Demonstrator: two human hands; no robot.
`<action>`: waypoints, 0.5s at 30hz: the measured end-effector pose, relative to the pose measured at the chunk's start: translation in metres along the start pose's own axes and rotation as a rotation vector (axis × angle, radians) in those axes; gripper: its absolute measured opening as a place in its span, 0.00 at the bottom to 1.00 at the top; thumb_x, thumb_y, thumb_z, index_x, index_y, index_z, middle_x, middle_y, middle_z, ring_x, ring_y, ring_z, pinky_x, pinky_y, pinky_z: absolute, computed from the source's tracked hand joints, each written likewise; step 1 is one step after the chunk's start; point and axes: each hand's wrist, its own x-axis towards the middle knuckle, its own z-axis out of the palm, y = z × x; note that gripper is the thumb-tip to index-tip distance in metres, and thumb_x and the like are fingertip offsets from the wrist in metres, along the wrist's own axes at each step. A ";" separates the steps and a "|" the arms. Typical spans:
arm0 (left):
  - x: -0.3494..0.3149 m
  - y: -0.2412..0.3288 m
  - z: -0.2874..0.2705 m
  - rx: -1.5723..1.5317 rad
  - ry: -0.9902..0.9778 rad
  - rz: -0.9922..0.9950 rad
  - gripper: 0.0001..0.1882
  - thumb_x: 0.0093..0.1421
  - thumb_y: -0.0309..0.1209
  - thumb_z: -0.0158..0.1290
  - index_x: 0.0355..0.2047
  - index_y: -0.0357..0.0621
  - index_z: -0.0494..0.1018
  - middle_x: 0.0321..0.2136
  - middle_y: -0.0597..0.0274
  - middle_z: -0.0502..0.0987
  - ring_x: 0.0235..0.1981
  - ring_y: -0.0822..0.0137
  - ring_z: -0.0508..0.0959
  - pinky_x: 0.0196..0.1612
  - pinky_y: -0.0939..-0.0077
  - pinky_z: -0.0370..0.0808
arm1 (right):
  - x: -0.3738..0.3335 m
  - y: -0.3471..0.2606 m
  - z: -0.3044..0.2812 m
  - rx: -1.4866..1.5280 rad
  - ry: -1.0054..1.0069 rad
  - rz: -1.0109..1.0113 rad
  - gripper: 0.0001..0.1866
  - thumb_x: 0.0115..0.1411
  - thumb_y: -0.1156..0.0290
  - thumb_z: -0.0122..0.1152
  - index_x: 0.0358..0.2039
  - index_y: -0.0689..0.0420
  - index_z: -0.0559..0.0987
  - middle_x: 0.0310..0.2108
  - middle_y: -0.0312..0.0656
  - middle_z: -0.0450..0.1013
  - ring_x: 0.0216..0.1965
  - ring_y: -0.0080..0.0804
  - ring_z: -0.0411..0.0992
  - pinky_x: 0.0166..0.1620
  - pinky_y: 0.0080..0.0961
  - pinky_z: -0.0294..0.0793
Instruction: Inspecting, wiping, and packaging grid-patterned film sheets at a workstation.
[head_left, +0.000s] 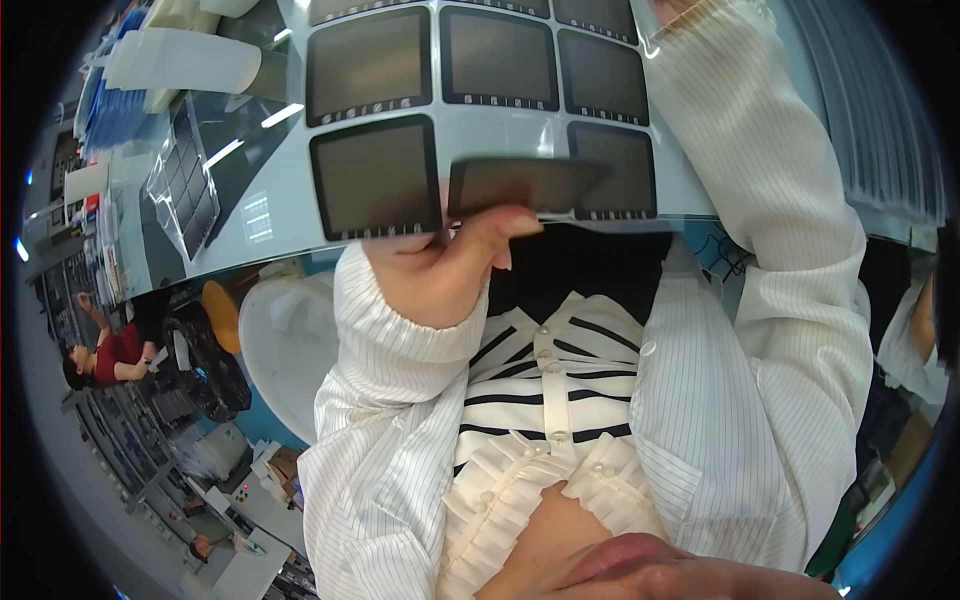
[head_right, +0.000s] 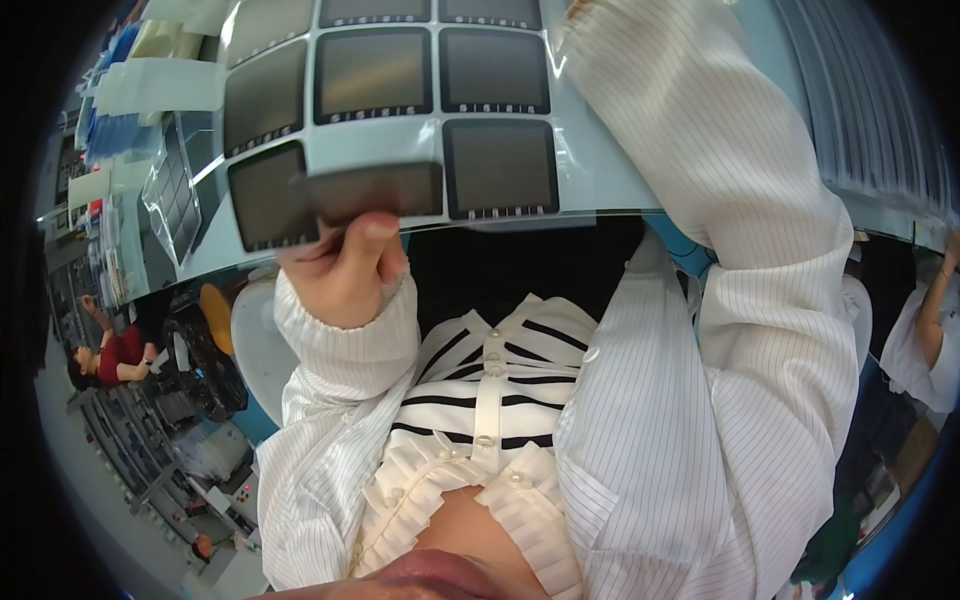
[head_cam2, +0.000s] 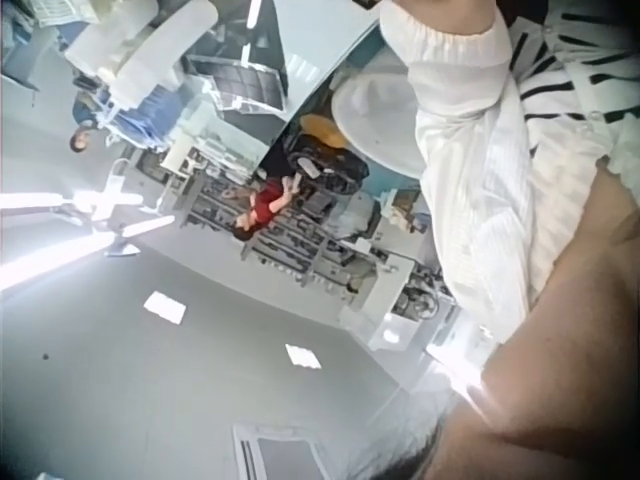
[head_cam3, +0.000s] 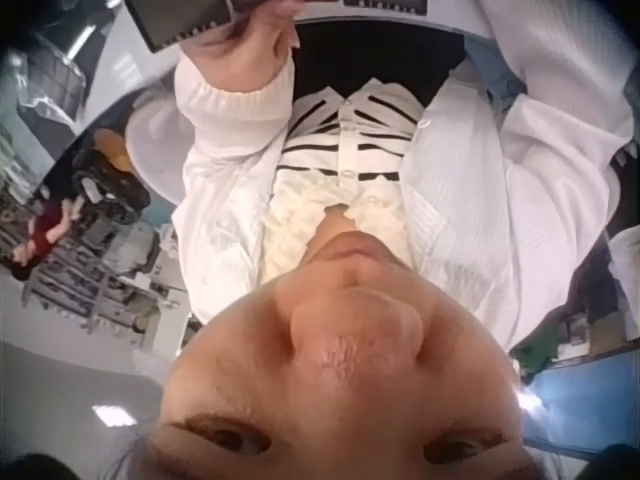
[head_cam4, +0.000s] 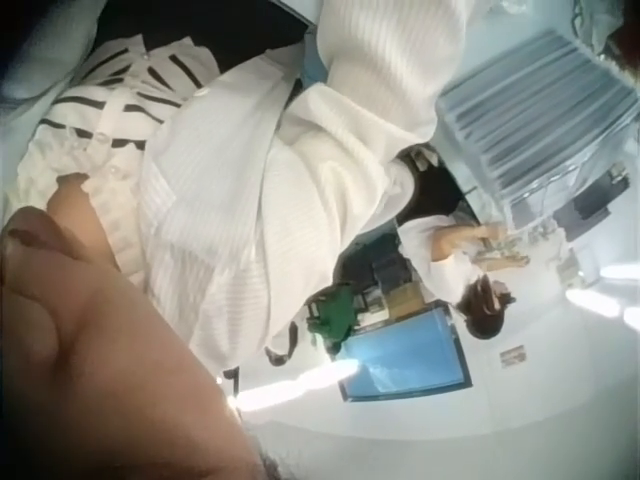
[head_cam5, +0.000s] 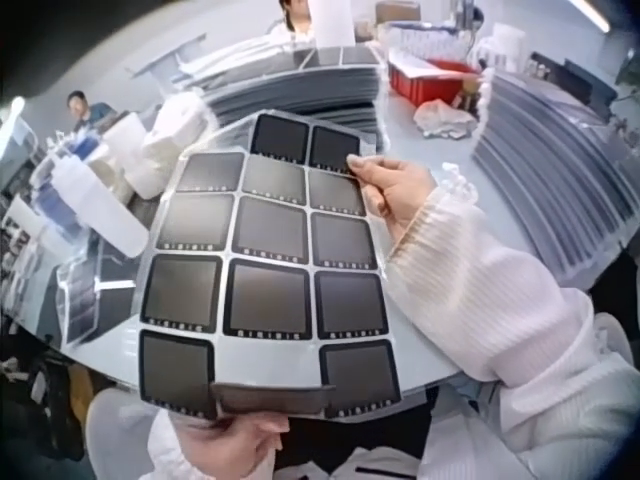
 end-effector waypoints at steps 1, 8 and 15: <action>-0.001 0.001 -0.001 0.035 0.018 -0.070 0.02 0.55 0.22 0.56 0.27 0.35 0.77 0.20 0.61 0.76 0.12 0.75 0.70 0.17 0.86 0.66 | 0.003 0.001 -0.003 0.030 0.006 -0.022 0.07 0.57 0.73 0.61 0.30 0.65 0.75 0.17 0.33 0.67 0.11 0.16 0.59 0.15 0.11 0.53; -0.008 -0.001 -0.010 -0.148 0.043 -0.437 0.10 0.60 0.34 0.54 0.33 0.40 0.76 0.13 0.59 0.74 0.11 0.74 0.71 0.14 0.85 0.66 | -0.005 -0.003 0.005 0.018 0.007 -0.073 0.07 0.57 0.72 0.61 0.31 0.63 0.76 0.16 0.32 0.67 0.11 0.16 0.60 0.13 0.12 0.52; -0.008 -0.028 -0.023 -0.500 -0.105 -0.421 0.21 0.65 0.41 0.42 0.38 0.32 0.71 0.24 0.49 0.77 0.23 0.61 0.80 0.24 0.74 0.78 | -0.002 0.007 0.005 0.009 -0.002 -0.122 0.08 0.57 0.71 0.62 0.31 0.63 0.76 0.16 0.33 0.67 0.10 0.16 0.60 0.13 0.13 0.53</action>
